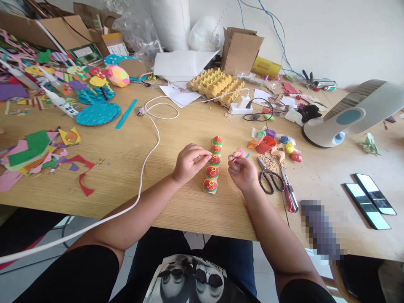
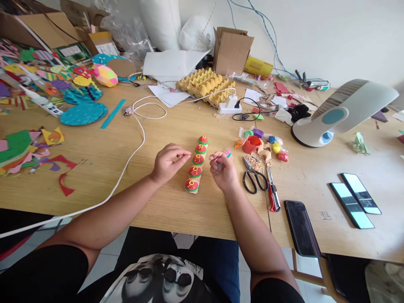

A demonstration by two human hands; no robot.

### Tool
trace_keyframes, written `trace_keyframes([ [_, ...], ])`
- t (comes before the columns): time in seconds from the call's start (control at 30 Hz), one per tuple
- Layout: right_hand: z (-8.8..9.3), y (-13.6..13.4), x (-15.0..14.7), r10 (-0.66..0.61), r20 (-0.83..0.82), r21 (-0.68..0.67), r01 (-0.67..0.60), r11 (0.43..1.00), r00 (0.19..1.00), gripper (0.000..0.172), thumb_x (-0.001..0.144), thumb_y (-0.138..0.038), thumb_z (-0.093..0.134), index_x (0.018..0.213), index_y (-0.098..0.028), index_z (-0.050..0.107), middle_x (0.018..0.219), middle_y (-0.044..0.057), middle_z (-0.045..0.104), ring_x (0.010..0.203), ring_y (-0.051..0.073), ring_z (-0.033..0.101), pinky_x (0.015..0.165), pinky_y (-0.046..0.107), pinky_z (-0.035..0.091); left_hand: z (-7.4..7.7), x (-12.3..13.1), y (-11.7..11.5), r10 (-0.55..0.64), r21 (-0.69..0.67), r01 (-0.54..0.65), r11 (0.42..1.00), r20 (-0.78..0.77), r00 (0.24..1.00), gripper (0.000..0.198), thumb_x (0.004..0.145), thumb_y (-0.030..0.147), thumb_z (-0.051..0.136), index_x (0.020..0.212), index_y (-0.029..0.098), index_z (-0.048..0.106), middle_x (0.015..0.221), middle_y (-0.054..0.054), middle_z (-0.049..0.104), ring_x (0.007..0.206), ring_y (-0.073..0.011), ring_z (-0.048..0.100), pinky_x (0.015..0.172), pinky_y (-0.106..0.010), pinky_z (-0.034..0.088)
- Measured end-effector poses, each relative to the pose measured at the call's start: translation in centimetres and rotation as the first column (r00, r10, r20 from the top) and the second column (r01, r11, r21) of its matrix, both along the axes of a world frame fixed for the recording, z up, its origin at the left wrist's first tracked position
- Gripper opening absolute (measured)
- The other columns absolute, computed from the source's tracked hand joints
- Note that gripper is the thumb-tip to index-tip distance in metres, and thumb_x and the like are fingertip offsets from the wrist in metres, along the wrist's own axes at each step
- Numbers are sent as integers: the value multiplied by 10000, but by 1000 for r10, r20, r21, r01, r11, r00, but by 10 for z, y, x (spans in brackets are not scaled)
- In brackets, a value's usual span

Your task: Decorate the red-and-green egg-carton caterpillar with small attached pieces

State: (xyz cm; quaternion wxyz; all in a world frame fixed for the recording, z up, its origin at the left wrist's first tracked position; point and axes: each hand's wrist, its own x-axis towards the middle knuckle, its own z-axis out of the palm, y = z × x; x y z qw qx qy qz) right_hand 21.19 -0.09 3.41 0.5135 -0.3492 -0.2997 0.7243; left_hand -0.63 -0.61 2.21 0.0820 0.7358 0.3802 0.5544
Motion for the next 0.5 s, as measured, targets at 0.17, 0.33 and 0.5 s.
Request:
trace_keyframes([
  [0.17, -2, -6, -6, 46, 162, 51, -55, 997, 986, 299, 700, -425, 792, 785, -201, 614, 601, -63, 393, 506, 72, 290, 446, 226, 150, -1, 2, 1, -65, -12, 64, 998, -72, 995, 144, 948, 323, 670, 941, 210, 759, 826, -28, 735, 775, -148, 628, 766, -317, 504],
  [0.33, -4, -15, -12, 208, 389, 107, -268, 957, 897, 422, 725, -553, 812, 810, -157, 695, 527, -78, 359, 500, 63, 250, 484, 255, 136, 0, 5, -3, -137, 23, 142, 990, -147, 980, 143, 945, 339, 675, 968, 234, 769, 837, -23, 744, 790, -148, 639, 770, -319, 508],
  [0.5, -3, -17, -14, 248, 373, 101, -304, 947, 894, 438, 663, -543, 862, 780, -148, 713, 494, -89, 366, 479, 48, 210, 481, 261, 115, 1, 6, -7, -159, 72, 175, 982, -188, 969, 108, 922, 321, 706, 982, 259, 769, 855, -14, 748, 808, -147, 633, 780, -311, 523],
])
